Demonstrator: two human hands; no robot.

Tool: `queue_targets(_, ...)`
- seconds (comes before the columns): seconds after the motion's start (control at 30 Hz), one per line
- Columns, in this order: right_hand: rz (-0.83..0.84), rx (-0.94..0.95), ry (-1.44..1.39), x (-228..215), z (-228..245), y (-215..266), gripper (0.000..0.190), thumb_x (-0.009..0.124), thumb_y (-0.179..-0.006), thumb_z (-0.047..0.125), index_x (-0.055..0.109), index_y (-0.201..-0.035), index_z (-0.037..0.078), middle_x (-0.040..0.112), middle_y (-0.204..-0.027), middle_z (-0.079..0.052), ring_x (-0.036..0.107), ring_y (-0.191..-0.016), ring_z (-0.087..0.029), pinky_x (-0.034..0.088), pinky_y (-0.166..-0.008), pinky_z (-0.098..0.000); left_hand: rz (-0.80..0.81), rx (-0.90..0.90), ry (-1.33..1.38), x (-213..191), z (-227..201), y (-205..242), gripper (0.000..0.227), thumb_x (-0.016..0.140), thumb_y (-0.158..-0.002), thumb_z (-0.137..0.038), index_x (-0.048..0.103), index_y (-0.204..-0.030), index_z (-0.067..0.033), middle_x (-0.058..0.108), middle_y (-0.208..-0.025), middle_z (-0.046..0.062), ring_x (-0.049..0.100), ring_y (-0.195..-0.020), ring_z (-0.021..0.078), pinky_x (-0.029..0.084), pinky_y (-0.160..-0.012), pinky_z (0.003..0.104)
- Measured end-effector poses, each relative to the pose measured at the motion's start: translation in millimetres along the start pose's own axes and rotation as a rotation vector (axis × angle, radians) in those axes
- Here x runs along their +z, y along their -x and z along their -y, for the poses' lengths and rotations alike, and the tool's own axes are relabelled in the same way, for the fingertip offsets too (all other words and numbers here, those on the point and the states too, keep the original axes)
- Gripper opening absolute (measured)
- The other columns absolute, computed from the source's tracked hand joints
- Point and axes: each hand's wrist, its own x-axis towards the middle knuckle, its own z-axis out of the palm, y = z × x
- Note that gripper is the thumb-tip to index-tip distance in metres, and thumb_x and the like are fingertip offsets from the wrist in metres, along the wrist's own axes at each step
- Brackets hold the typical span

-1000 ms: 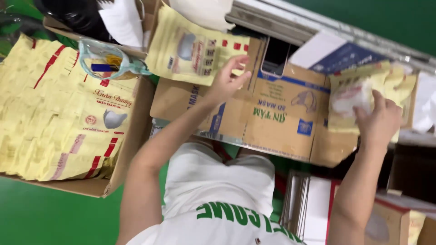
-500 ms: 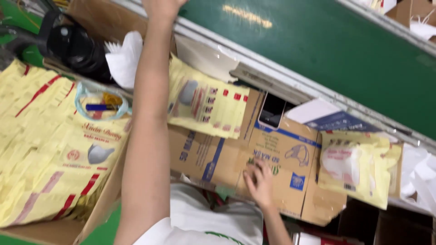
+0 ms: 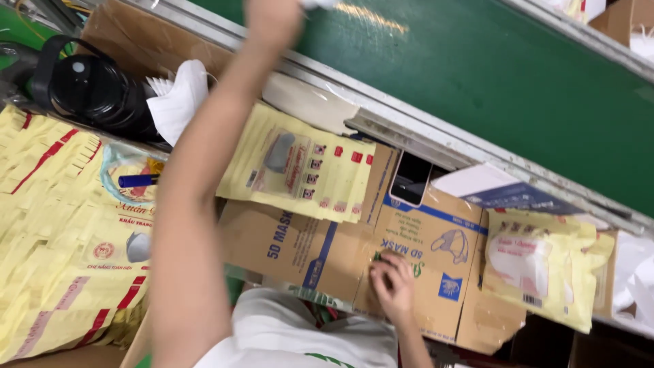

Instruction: The person takes stacks of white face masks, places them into plastic pouches, and then puts the pouches into cardboard boxes.

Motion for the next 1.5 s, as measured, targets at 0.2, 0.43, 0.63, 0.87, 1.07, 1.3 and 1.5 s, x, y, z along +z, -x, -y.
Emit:
queue_targets(0.2,-0.314,-0.088,-0.081,-29.3,24.2,-59.8,0.091,0.087,-0.078,0.011,0.034,-0.150,-0.006,0.037,-0.156,-0.026,0.040,-0.143,-0.042,0.037,-0.116,-0.0476,0.325,0.195,0.602,-111.5,-299.4,71.5,0.045,0.066,-0.085,-0.012,0.065,-0.128,-0.0005,0.070,-0.128,0.017,0.070,-0.102,0.0353,0.054,-0.098,0.047)
queue_targets(0.43,-0.392,0.068,0.014,-62.6,-66.9,22.1,0.039,0.076,-0.105,0.003,0.060,-0.138,0.015,0.072,-0.125,-0.006,0.073,-0.110,-0.019,0.060,-0.097,-0.0337,0.339,-0.037,1.046,-150.5,-375.3,132.9,0.095,0.091,-0.082,-0.045,0.040,-0.153,-0.0088,0.050,-0.153,0.017,0.047,-0.143,0.0291,0.041,-0.119,0.046)
queue_targets(0.63,-0.002,0.185,-0.535,-72.6,-14.3,41.8,0.089,0.087,-0.083,0.017,0.038,-0.155,0.002,0.052,-0.150,-0.017,0.054,-0.136,-0.027,0.046,-0.114,-0.0410,0.655,-0.102,0.675,-107.9,-380.8,191.1,0.143,0.096,-0.052,-0.051,0.015,-0.161,-0.0059,0.039,-0.159,0.023,0.025,-0.150,0.0438,0.006,-0.121,0.065)
queue_targets(0.87,-0.048,0.228,-0.838,-21.4,-36.4,43.8,0.122,0.096,-0.076,0.027,0.015,-0.165,0.007,0.037,-0.162,-0.015,0.045,-0.147,-0.028,0.041,-0.125,-0.0432,0.653,-0.346,0.765,-78.6,-407.0,236.2,0.111,0.087,-0.076,-0.033,0.026,-0.166,-0.0111,0.052,-0.153,0.016,0.045,-0.150,0.0315,0.017,-0.128,0.062)
queue_targets(1.07,-0.169,0.241,-0.950,-28.6,-3.8,36.0,0.132,0.092,-0.078,0.020,-0.003,-0.168,0.007,0.019,-0.171,-0.011,0.029,-0.158,-0.025,0.032,-0.129,-0.0402,0.711,-0.273,0.617,-103.1,-408.1,231.0,0.117,0.098,-0.056,-0.039,0.034,-0.148,-0.0062,0.048,-0.144,0.025,0.037,-0.141,0.0477,0.012,-0.106,0.071)
queue_targets(1.3,-0.133,0.202,-0.744,-34.3,14.5,46.4,0.128,0.092,-0.077,0.010,0.002,-0.168,0.006,0.017,-0.174,-0.016,0.024,-0.161,-0.025,0.027,-0.131,-0.0416,0.464,-0.389,0.780,-87.6,-410.1,284.0,0.087,0.085,-0.084,-0.033,0.042,-0.157,-0.0126,0.057,-0.143,0.015,0.050,-0.137,0.0369,0.032,-0.122,0.058)
queue_targets(1.5,-0.078,0.252,-0.870,-33.4,12.3,49.7,0.123,0.087,-0.079,0.011,0.004,-0.169,0.009,0.016,-0.171,-0.020,0.023,-0.159,-0.031,0.024,-0.132,-0.0433,0.463,-0.398,0.621,-87.6,-390.2,287.8,0.085,0.083,-0.075,-0.027,0.040,-0.142,0.0025,0.061,-0.123,0.020,0.054,-0.124,0.0383,0.024,-0.115,0.059)
